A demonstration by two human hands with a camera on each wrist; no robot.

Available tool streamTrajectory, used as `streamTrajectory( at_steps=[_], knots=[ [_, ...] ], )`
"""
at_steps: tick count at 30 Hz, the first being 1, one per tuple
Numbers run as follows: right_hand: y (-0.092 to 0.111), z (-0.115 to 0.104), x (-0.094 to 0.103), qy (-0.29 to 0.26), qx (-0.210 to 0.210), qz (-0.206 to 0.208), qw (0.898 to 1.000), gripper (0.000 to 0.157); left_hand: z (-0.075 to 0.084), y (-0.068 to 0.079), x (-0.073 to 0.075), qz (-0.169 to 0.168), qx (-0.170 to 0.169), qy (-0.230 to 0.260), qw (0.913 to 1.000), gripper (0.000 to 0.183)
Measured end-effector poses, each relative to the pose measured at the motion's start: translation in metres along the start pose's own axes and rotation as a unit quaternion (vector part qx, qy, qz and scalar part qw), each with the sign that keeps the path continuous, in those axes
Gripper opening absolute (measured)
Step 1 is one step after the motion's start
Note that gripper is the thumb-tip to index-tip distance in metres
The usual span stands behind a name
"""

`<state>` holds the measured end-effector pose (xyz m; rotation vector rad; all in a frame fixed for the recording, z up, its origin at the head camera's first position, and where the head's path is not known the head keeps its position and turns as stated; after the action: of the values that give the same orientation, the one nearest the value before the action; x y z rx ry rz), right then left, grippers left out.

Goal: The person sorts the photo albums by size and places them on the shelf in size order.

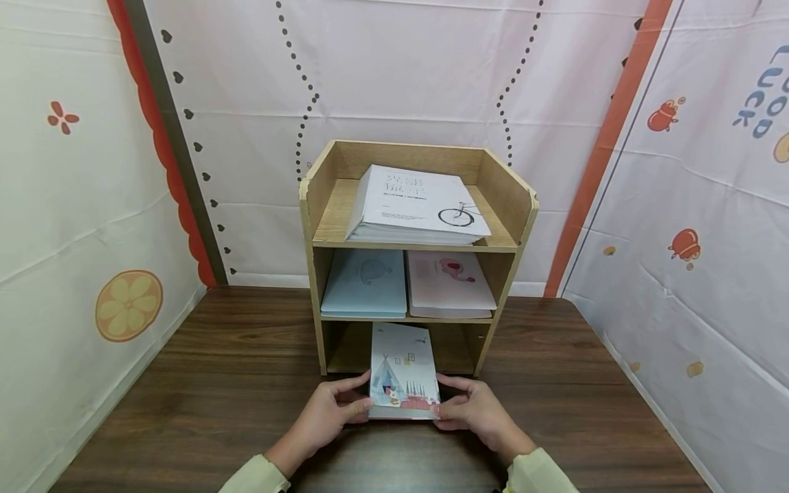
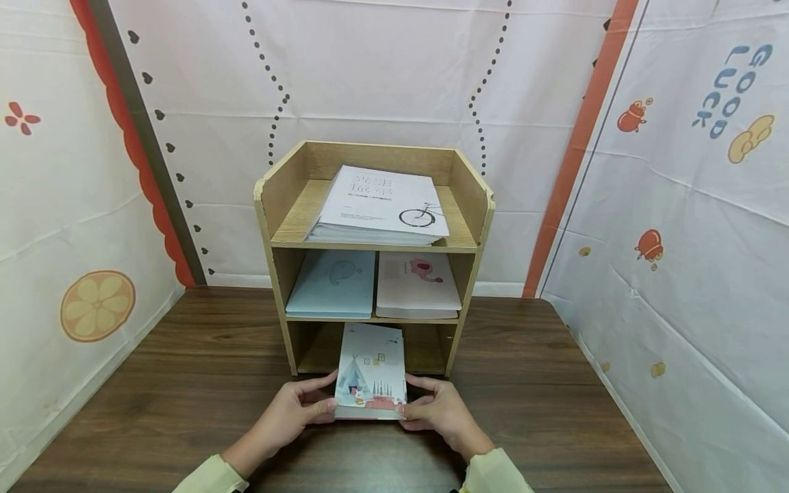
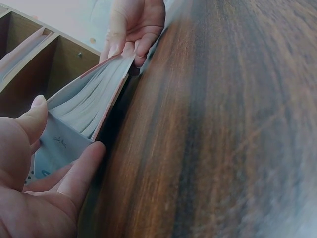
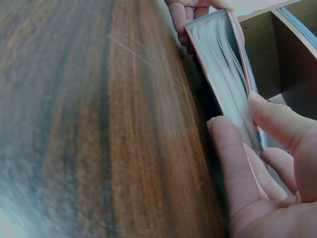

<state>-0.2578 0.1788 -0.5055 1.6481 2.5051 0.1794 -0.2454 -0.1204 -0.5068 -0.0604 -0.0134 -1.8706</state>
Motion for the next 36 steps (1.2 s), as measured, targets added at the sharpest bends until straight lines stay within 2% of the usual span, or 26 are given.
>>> streamTrajectory(
  at_steps=[36],
  knots=[
    [-0.0048,-0.0056,-0.0006,0.004,-0.006,0.021,1.000,0.075,0.0024,-0.0048,0.0007,-0.003,-0.005,-0.001,1.0000,0.060]
  ],
)
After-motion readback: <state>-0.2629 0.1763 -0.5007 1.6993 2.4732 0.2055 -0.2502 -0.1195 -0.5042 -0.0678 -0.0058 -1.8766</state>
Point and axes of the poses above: each hand's wrist, its own y-axis away from the middle knuckle, its own x-axis out of the back of the hand, z = x × y, the point moved 2 cm from there along -y, towards the middle knuckle, and after that the axes turned 1 degree about y, right-handed, at the moved point
